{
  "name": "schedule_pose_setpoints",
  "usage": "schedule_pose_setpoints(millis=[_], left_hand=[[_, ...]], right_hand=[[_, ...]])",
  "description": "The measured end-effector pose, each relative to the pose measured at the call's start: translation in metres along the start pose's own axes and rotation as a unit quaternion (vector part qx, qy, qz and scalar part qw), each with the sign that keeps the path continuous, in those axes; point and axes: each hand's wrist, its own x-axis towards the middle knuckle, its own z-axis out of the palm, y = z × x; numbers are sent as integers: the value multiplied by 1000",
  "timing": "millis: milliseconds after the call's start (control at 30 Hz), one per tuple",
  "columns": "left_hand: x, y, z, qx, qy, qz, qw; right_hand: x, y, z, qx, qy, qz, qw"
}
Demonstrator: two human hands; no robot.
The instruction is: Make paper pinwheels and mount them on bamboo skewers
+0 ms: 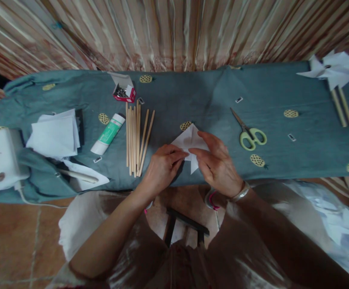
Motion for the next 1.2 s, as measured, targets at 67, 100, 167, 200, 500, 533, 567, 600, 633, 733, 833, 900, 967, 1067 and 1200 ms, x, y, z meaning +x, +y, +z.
schedule_pose_setpoints(millis=[67, 100, 167, 200, 500, 533, 567, 600, 633, 733, 833, 900, 967, 1067, 1200], left_hand=[[0, 0, 0, 2, -2, 0, 1000], [0, 0, 0, 3, -1, 0, 1000], [0, -1, 1, 3, 2, 1, 1000], [0, -1, 1, 3, 3, 2, 1000], [-2, 2, 0, -7, 0, -14, 1000], [-3, 3, 0, -7, 1, -15, 1000], [-3, 3, 1, -6, 2, -15, 1000], [-3, 2, 1, -5, 1, -14, 1000], [-3, 2, 1, -3, -1, -14, 1000], [-3, 2, 1, 0, -4, -13, 1000], [-3, 1, 1, 3, 1, -8, 1000], [-3, 1, 1, 7, 3, -3, 1000], [-4, 1, 2, 9, 6, 1, 1000], [-5, 1, 2, 7, 10, 4, 1000], [-7, 1, 1, -2, 22, 17, 1000]], right_hand=[[0, 1, 1, -4, -7, -1, 1000], [0, 1, 2, -4, -8, -3, 1000], [0, 2, 3, -1, -6, -4, 1000], [0, 2, 3, 1, -5, -4, 1000], [3, -2, 8, 13, -20, 15, 1000], [3, -2, 8, 13, -20, 17, 1000], [4, -3, 8, 14, -19, 18, 1000], [4, -3, 8, 15, -18, 20, 1000], [4, -3, 8, 16, -18, 23, 999], [4, 0, 6, 27, -19, 33, 999], [5, 6, 0, 61, -6, 41, 997], [6, 10, -4, 78, 9, 56, 995], [7, 14, -8, 73, 18, 76, 994], [8, 16, -11, 51, 21, 84, 995], [7, 14, -12, 46, 34, 85, 995]])
